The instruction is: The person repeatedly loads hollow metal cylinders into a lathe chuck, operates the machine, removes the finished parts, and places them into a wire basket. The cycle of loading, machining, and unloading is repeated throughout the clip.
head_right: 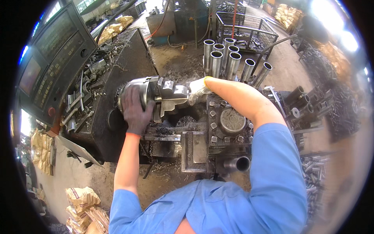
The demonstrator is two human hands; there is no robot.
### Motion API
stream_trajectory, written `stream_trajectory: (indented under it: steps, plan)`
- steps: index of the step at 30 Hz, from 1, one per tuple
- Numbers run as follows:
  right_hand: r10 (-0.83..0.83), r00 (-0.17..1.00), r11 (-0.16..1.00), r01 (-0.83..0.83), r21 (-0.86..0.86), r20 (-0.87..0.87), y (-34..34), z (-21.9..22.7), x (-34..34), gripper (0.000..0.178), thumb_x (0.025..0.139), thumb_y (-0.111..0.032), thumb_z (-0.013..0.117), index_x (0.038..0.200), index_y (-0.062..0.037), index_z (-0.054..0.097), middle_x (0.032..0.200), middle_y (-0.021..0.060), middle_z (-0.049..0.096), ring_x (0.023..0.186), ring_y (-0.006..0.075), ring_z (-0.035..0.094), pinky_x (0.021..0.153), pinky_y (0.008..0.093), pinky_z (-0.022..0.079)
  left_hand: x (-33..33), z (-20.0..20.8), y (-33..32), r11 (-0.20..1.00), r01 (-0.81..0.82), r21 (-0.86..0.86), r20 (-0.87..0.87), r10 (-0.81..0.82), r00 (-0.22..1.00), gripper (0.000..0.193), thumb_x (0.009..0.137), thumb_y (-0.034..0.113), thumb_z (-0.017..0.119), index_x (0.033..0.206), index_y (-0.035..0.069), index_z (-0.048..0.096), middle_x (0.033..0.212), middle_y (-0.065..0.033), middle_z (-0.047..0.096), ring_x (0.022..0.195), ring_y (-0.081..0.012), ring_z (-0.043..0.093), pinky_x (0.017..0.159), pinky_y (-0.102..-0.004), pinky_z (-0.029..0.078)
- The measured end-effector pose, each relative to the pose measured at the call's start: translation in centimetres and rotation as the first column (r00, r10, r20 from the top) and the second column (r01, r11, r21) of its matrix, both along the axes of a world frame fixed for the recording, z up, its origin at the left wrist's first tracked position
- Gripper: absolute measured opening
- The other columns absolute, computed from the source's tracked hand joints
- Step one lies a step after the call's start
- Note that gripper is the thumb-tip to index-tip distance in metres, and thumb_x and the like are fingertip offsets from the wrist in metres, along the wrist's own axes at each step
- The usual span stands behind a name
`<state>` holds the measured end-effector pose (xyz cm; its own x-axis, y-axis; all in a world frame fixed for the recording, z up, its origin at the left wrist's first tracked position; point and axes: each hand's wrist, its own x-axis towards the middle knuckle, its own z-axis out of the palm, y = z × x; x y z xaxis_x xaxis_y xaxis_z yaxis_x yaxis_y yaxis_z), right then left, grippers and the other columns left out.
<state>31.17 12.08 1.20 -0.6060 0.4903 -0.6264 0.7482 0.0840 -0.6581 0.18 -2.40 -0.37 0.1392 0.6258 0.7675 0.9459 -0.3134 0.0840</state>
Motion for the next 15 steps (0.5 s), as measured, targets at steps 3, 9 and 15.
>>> stream_trajectory:
  steps: [3,9,15]
  plan:
    - [0.01,0.994,0.952,-0.042,0.302,0.106,-0.1,-1.9,-0.5,0.036,0.08,-0.023,0.086,0.103,0.0006,0.074,0.088,0.0091,0.075,0.084,0.0185,0.067,0.069,0.0373,0.055,-0.1,0.9,2.4,0.998,-0.051,-0.044,-0.126,0.045,0.991,0.071,0.089,0.044,0.073,0.147,0.006,0.057,0.153,-0.0189,0.055,0.149,-0.0415,0.043,0.127,-0.0611,0.027]
    - [0.105,0.983,0.844,-0.168,0.509,0.15,-0.6,-1.5,-0.1,0.064,0.072,-0.042,0.083,0.116,0.0029,0.073,0.109,0.0237,0.077,0.103,0.0375,0.073,0.091,0.0456,0.056,-0.8,0.4,2.6,0.999,-0.012,-0.045,-0.103,0.008,0.995,0.07,0.088,0.043,0.072,0.147,0.007,0.059,0.155,-0.0193,0.054,0.15,-0.0413,0.044,0.128,-0.0591,0.027]
    - [0.109,0.956,0.84,-0.235,0.489,0.273,-0.9,-0.9,-1.1,0.065,0.071,-0.042,0.082,0.115,0.0044,0.071,0.111,0.0274,0.076,0.106,0.0393,0.073,0.092,0.046,0.056,4.9,1.4,-5.1,0.94,0.34,0.009,0.104,-0.339,0.935,0.056,0.088,0.021,0.079,0.139,0.004,0.062,0.14,-0.019,0.064,0.134,-0.0413,0.058,0.119,-0.0548,0.041]
